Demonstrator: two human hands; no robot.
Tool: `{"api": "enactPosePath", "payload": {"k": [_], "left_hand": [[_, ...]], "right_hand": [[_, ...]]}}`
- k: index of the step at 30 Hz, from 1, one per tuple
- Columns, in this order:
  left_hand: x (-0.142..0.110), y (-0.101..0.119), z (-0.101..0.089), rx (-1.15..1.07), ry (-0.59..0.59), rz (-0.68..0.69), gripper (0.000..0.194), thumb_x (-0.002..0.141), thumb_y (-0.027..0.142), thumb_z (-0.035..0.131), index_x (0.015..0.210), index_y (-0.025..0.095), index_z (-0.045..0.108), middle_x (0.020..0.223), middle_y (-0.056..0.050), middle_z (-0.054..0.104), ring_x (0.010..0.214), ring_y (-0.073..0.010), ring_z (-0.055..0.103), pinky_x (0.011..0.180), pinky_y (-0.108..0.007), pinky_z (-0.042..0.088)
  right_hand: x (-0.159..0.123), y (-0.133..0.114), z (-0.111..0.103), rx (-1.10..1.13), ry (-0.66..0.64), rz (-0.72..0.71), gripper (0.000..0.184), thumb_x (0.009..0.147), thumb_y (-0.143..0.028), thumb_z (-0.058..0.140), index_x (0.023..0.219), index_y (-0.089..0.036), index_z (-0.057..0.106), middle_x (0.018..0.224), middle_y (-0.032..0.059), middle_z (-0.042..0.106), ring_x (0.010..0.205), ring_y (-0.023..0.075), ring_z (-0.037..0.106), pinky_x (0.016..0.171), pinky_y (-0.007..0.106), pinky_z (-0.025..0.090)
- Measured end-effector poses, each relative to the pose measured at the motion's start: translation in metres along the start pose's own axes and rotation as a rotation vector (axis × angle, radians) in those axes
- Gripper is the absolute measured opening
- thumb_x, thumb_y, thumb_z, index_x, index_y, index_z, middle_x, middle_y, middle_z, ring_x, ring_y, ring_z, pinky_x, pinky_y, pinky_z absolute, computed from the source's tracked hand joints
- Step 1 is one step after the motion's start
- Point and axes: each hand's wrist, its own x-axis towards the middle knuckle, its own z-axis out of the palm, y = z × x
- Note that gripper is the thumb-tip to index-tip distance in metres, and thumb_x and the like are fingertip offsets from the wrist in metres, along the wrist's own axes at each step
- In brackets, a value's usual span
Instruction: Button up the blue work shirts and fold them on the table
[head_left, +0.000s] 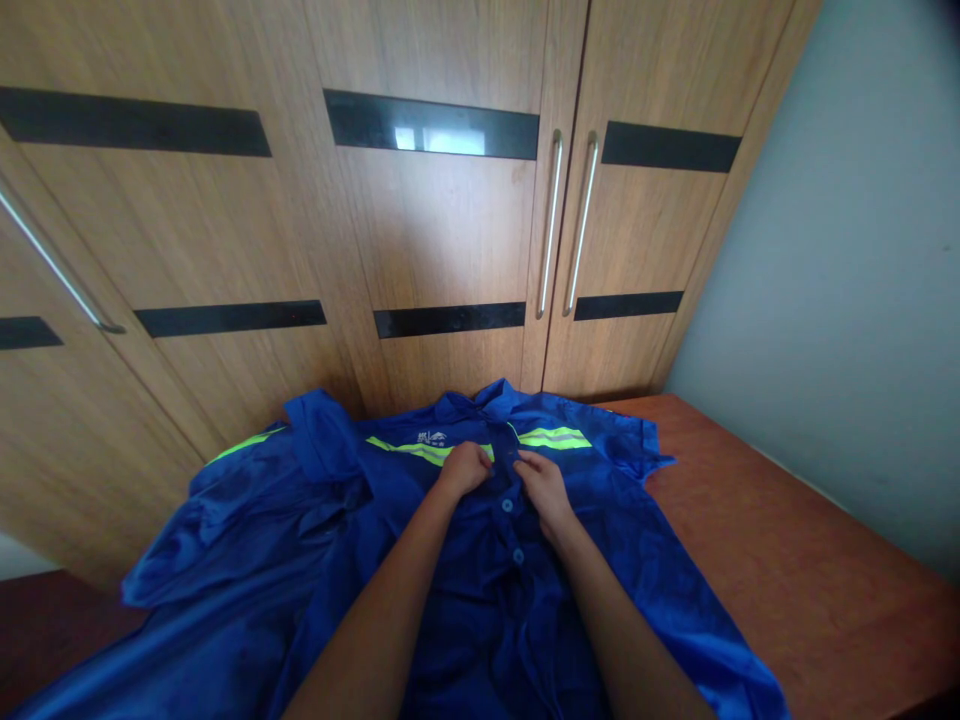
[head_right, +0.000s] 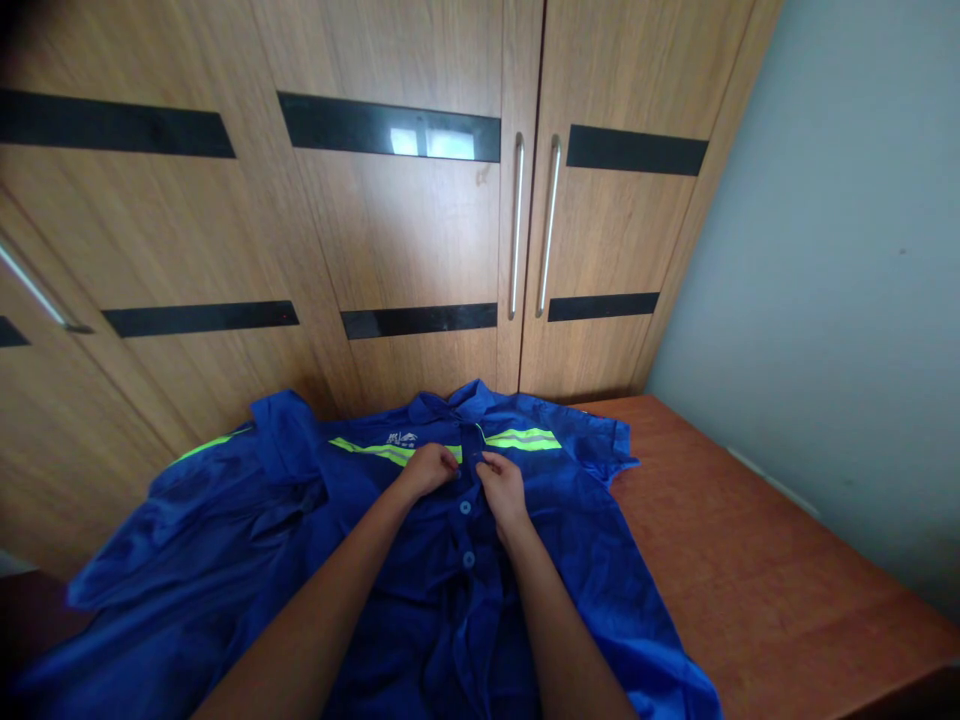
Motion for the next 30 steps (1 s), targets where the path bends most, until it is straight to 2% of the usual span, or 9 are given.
{"api": "enactPosePath", "payload": {"k": [3, 8, 12, 17, 20, 25, 30], "left_hand": [[-0.008, 0.001, -0.001, -0.064, 0.08, 0.014, 0.014, 0.062, 0.008, 0.067, 0.068, 0.02, 0.071, 0.069, 0.0, 0.071, 0.072, -0.017, 0.066, 0.066, -0.023, 0.046], [-0.027, 0.007, -0.006, -0.233, 0.301, 0.037, 0.012, 0.076, 0.013, 0.058, 0.084, 0.017, 0.066, 0.08, -0.002, 0.071, 0.075, -0.0141, 0.066, 0.071, -0.023, 0.048], [-0.045, 0.009, -0.005, -0.353, 0.415, 0.084, 0.008, 0.08, 0.016, 0.056, 0.084, 0.018, 0.063, 0.083, -0.001, 0.07, 0.076, -0.0125, 0.066, 0.073, -0.023, 0.05], [-0.058, 0.003, 0.007, -0.432, 0.48, 0.128, 0.008, 0.079, 0.014, 0.057, 0.08, 0.018, 0.064, 0.078, -0.001, 0.069, 0.073, -0.0143, 0.066, 0.071, -0.025, 0.051], [-0.058, -0.001, 0.013, -0.445, 0.484, 0.15, 0.01, 0.076, 0.011, 0.058, 0.076, 0.019, 0.064, 0.076, -0.001, 0.069, 0.072, -0.0155, 0.066, 0.07, -0.026, 0.051], [-0.057, -0.002, 0.016, -0.469, 0.483, 0.161, 0.012, 0.075, 0.009, 0.058, 0.077, 0.018, 0.066, 0.076, -0.002, 0.069, 0.073, -0.0156, 0.066, 0.071, -0.026, 0.051], [-0.059, -0.001, 0.016, -0.5, 0.482, 0.167, 0.012, 0.076, 0.011, 0.059, 0.08, 0.018, 0.067, 0.078, -0.002, 0.071, 0.072, -0.0149, 0.066, 0.071, -0.026, 0.052]], "right_hand": [[0.0, 0.002, 0.001, -0.008, 0.008, -0.021, 0.035, 0.063, -0.037, 0.063, 0.088, -0.014, 0.07, 0.059, 0.0002, 0.063, 0.048, 0.0125, 0.049, 0.044, 0.023, 0.035], [0.0, 0.003, 0.003, -0.035, 0.008, -0.078, 0.033, 0.063, -0.036, 0.062, 0.087, -0.015, 0.07, 0.059, -0.0009, 0.061, 0.051, 0.0128, 0.05, 0.048, 0.023, 0.037], [-0.002, -0.002, 0.003, -0.171, 0.036, -0.204, 0.029, 0.064, -0.031, 0.058, 0.083, -0.013, 0.071, 0.049, -0.0058, 0.049, 0.047, 0.0101, 0.041, 0.047, 0.022, 0.035], [-0.008, -0.01, 0.004, -0.257, 0.054, -0.329, 0.03, 0.068, -0.03, 0.055, 0.086, -0.012, 0.07, 0.049, -0.0075, 0.042, 0.047, 0.0097, 0.04, 0.05, 0.023, 0.037], [-0.013, -0.011, 0.006, -0.321, 0.019, -0.374, 0.031, 0.07, -0.029, 0.053, 0.09, -0.012, 0.069, 0.051, -0.0068, 0.044, 0.048, 0.0105, 0.042, 0.052, 0.023, 0.038], [-0.019, -0.008, 0.008, -0.581, -0.022, -0.466, 0.03, 0.072, -0.025, 0.051, 0.089, -0.012, 0.072, 0.054, -0.0037, 0.052, 0.052, 0.0125, 0.049, 0.058, 0.025, 0.041], [-0.019, -0.005, 0.008, -0.658, -0.045, -0.458, 0.033, 0.075, -0.025, 0.049, 0.095, -0.01, 0.072, 0.057, -0.0008, 0.058, 0.054, 0.0141, 0.054, 0.058, 0.025, 0.043]]}}
